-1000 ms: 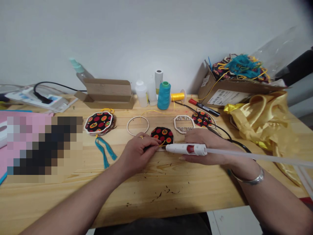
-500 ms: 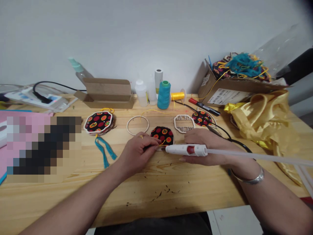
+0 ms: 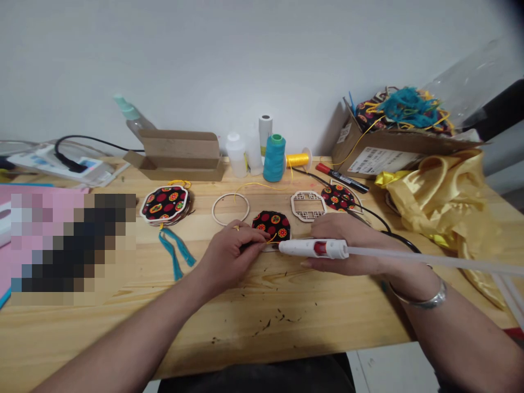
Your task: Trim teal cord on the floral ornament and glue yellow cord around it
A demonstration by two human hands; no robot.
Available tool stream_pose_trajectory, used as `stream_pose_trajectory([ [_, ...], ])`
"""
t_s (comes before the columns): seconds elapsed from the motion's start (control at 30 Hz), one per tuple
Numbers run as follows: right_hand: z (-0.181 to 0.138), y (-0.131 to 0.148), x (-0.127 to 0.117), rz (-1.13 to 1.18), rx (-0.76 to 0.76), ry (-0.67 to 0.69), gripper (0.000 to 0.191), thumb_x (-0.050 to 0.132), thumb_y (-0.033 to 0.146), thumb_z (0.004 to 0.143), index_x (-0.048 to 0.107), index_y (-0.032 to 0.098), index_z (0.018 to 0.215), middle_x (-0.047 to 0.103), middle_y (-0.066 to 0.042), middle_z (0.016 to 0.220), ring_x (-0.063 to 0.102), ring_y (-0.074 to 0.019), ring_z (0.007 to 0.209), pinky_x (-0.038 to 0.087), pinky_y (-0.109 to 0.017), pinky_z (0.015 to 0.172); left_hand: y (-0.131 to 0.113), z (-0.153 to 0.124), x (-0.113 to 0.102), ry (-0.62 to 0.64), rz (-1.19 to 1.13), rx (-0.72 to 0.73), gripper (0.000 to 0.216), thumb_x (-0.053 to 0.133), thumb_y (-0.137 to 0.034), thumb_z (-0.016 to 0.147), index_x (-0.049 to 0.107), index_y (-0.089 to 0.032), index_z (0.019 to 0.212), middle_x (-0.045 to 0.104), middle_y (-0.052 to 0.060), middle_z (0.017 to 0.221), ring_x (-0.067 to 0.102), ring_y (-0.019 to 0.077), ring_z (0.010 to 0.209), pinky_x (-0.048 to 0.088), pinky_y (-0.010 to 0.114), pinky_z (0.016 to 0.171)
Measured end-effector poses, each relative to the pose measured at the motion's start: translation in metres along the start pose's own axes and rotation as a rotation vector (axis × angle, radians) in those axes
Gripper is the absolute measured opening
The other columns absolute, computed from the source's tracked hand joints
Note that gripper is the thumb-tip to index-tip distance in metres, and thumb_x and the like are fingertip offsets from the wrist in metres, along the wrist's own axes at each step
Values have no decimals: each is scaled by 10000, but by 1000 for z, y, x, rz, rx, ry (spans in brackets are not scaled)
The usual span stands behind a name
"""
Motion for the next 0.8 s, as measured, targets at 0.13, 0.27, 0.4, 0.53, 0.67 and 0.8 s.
stream_pose_trajectory([
  [0.13, -3, -3, 1, 1, -18, -16, 406, 455, 510, 823, 520, 155, 637, 530, -22, 627, 436, -110, 583, 270, -258, 554, -1, 1, 0, 3, 4, -2, 149, 555, -214, 790, 697, -233, 830, 709, 21, 866, 587, 181, 857, 480, 329, 766],
  [0.27, -4, -4, 2, 5, -25, -14, 404, 460, 513, 817, 534, 156, 645, 532, -26, 635, 428, -115, 583, 263, -265, 554, -2, 0, -1, -6, 2, -1, 149, 557, -208, 786, 698, -237, 823, 712, 20, 862, 591, 184, 850, 485, 333, 759],
  [0.4, -1, -1, 1, 5, -21, -23, 388, 486, 501, 805, 537, 155, 637, 515, -23, 623, 413, -113, 574, 263, -263, 552, -2, 0, -1, -5, 0, -1, 145, 562, -210, 783, 699, -247, 816, 712, 15, 858, 595, 185, 850, 486, 335, 760],
  [0.53, 2, 2, 2, 1, -18, -8, 394, 481, 505, 808, 533, 156, 633, 519, -25, 628, 426, -118, 592, 280, -262, 567, -3, 0, -1, 1, -7, -5, 147, 562, -204, 782, 700, -236, 820, 713, 21, 861, 595, 181, 849, 484, 330, 761],
  [0.67, 1, -1, 3, 2, -2, -8, 415, 468, 532, 807, 541, 160, 641, 518, -24, 621, 421, -119, 583, 275, -266, 567, -2, 0, -2, 1, -6, -8, 147, 563, -199, 780, 701, -229, 818, 713, 25, 862, 593, 181, 850, 482, 329, 763],
  [0.8, -2, -5, 1, 22, 24, -2, 401, 479, 520, 806, 550, 160, 644, 526, -28, 615, 426, -122, 576, 269, -271, 561, -2, -1, -2, 1, 0, -13, 149, 562, -194, 780, 702, -230, 819, 713, 21, 866, 588, 180, 852, 478, 330, 766],
])
Point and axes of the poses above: each hand's wrist, its own z-axis towards the middle knuckle, its own x-axis out of the palm, y = z × x, the point moved 4 cm from there along z, towards the middle knuckle
